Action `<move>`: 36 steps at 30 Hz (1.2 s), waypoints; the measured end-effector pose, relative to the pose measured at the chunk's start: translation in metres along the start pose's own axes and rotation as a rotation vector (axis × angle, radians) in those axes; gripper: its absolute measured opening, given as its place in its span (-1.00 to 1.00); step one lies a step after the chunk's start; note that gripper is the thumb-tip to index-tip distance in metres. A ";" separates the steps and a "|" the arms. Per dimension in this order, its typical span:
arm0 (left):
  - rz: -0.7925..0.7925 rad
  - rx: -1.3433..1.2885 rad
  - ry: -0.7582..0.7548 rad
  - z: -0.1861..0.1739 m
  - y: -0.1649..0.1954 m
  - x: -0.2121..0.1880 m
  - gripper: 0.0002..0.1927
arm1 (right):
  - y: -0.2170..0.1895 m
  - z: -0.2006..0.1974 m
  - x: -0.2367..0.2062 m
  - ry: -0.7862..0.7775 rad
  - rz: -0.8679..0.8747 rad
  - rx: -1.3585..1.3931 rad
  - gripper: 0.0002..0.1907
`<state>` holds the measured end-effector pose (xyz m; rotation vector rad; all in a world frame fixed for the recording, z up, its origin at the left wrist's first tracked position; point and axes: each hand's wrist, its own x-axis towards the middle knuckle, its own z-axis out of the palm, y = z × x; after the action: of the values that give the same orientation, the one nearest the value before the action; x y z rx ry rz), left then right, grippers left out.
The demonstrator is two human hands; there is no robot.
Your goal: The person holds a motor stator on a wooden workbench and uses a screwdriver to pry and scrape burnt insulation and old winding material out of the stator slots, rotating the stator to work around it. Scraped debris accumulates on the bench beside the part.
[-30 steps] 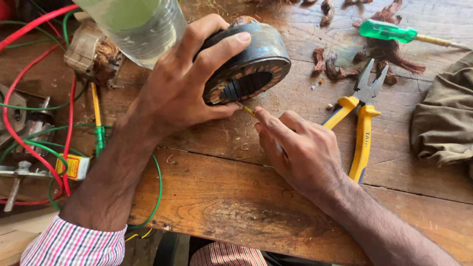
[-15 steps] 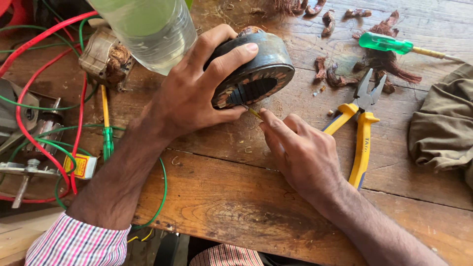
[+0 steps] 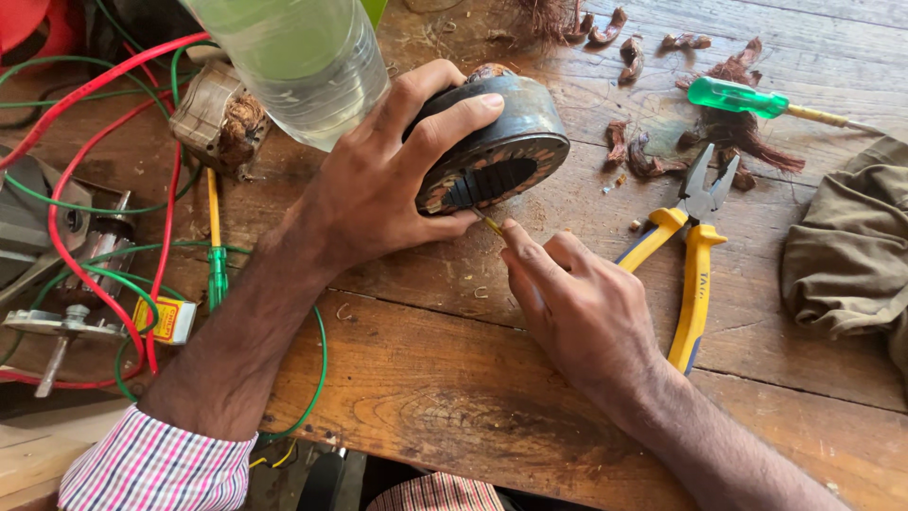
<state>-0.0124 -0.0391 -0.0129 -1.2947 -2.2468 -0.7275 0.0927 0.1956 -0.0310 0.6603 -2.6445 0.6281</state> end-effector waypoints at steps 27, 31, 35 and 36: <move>-0.031 -0.060 0.001 0.002 0.001 0.001 0.04 | 0.001 0.002 0.009 0.036 -0.023 -0.031 -0.66; -0.025 -0.063 0.003 -0.001 0.002 0.001 0.04 | -0.003 -0.001 0.008 0.026 0.001 0.004 -0.68; -0.032 -0.071 -0.013 -0.002 0.001 0.002 0.05 | -0.007 -0.001 0.008 0.050 0.026 0.010 -0.70; -0.027 -0.069 -0.008 -0.002 0.001 0.002 0.05 | -0.006 0.000 0.009 0.052 0.026 0.019 -0.71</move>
<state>-0.0122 -0.0389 -0.0102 -1.3033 -2.2682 -0.8179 0.0889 0.1876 -0.0251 0.6070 -2.6059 0.6702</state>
